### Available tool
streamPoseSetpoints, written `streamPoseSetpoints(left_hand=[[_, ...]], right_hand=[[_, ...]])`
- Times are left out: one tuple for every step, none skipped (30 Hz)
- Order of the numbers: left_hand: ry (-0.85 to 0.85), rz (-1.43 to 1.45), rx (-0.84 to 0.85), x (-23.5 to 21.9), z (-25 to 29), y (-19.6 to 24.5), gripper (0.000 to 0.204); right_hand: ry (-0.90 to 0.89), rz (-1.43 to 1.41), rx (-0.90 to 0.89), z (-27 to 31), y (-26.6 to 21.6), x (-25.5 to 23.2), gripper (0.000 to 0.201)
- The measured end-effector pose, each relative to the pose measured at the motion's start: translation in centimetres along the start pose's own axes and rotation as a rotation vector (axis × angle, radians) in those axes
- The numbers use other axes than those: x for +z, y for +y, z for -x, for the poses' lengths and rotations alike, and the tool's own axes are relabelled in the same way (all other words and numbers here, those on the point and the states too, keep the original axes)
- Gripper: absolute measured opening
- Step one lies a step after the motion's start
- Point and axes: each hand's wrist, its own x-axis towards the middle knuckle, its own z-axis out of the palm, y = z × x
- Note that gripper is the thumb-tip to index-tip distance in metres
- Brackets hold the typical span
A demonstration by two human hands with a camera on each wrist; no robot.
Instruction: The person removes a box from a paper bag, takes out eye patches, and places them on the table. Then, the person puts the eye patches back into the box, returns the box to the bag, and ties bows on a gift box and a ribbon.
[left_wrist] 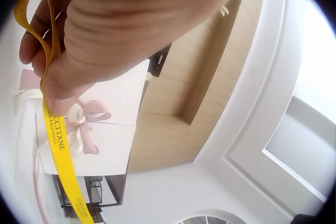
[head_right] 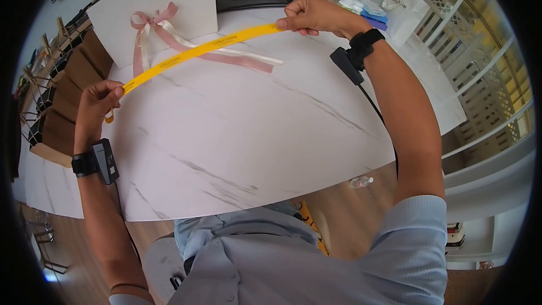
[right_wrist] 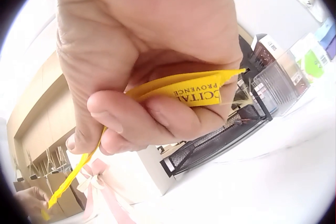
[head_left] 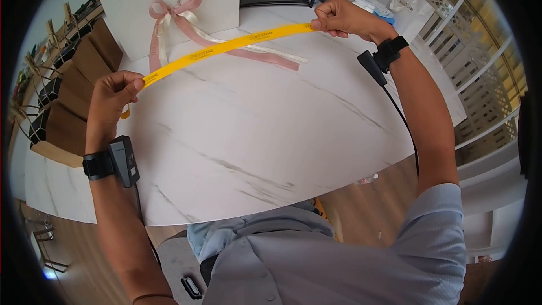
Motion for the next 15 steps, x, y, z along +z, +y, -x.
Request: streamPoseSetpoints(left_hand=[[0.002, 0.035, 0.008, 0.2, 0.1, 0.2, 0.017], [0.011, 0.07, 0.016, 0.3, 0.2, 0.4, 0.017], [-0.011, 0.05, 0.017, 0.2, 0.4, 0.5, 0.017], [0.015, -0.003, -0.03, 0.2, 0.4, 0.5, 0.017], [0.029, -0.042, -0.026, 0.1, 0.4, 0.6, 0.017], [0.043, -0.079, -0.024, 0.0, 0.4, 0.5, 0.016], [0.053, -0.087, -0.018, -0.1, 0.3, 0.0, 0.016], [0.055, -0.092, -0.009, 0.0, 0.1, -0.2, 0.016], [0.045, -0.071, -0.033, 0.1, 0.2, -0.1, 0.015], [0.053, -0.073, -0.038, 0.2, 0.2, 0.1, 0.015], [0.062, -0.085, -0.052, 0.3, 0.2, 0.2, 0.014], [0.069, -0.098, -0.066, 0.3, 0.2, 0.3, 0.014], [0.07, -0.101, -0.071, 0.2, 0.2, 0.3, 0.014], [0.065, -0.077, -0.078, 0.2, 0.2, 0.3, 0.013], [0.061, -0.053, -0.083, 0.2, 0.2, 0.3, 0.012]], right_hand=[[-0.009, 0.008, 0.011, 0.0, 0.1, 0.1, 0.046], [-0.021, 0.018, 0.016, -0.2, 0.1, 0.2, 0.047], [-0.048, 0.017, 0.004, 0.0, -0.1, 0.3, 0.046], [-0.099, 0.005, 0.016, -0.2, -0.1, 0.3, 0.04], [-0.116, -0.021, 0.005, -0.3, 0.3, 0.3, 0.037], [-0.137, -0.045, -0.004, -0.4, 0.7, 0.3, 0.034], [-0.141, -0.085, 0.03, -0.6, 1.2, 0.3, 0.032], [-0.142, -0.124, 0.074, -0.6, 1.6, 0.3, 0.03], [-0.164, -0.159, 0.096, -0.5, 1.9, 0.1, 0.027], [-0.171, -0.158, 0.089, -0.4, 2.2, 0.1, 0.027], [-0.171, -0.179, 0.122, -0.4, 2.6, 0.2, 0.027], [-0.17, -0.201, 0.156, -0.4, 3.0, 0.2, 0.026], [-0.175, -0.226, 0.175, -0.4, 3.5, 0.2, 0.026], [-0.178, -0.229, 0.175, -0.4, 4.0, 0.1, 0.026], [-0.184, -0.227, 0.174, -0.4, 4.4, 0.1, 0.026]])
